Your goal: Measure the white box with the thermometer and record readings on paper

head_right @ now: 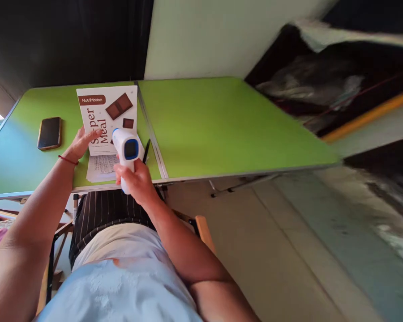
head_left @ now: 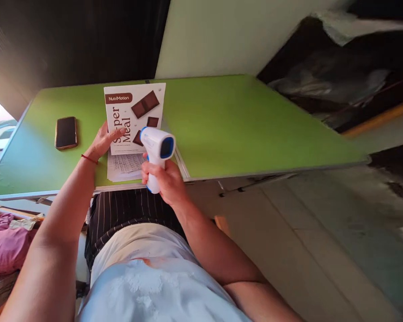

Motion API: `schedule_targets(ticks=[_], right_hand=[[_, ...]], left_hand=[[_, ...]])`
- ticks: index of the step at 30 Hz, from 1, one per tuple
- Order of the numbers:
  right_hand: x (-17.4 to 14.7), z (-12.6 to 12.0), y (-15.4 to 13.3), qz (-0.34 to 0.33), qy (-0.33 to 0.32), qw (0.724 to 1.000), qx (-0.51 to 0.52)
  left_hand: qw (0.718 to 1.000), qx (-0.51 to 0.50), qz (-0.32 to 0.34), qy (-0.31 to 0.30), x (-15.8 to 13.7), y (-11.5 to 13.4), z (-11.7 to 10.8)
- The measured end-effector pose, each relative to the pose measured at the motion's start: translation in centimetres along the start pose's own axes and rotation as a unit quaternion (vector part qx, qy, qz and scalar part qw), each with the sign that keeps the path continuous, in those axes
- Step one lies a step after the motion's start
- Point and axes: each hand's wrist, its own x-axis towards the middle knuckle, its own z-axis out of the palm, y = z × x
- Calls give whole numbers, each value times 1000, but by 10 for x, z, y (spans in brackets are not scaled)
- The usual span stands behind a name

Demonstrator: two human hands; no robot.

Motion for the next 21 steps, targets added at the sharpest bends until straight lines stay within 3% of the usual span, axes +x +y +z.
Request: schedule_targets(ticks=[4, 9, 17, 21], right_hand=[[5, 16, 6, 35, 25, 998, 50], [11, 13, 7, 84, -12, 994, 69], [17, 13, 13, 57, 36, 997, 47], [20, 9, 15, 57, 16, 997, 44]], left_hand=[[1000, -16, -14, 12, 1, -1, -1], [999, -29, -18, -3, 2, 0, -1], [999, -32, -16, -17, 2, 3, -1], [999, -22, -21, -25, 2, 4, -1]])
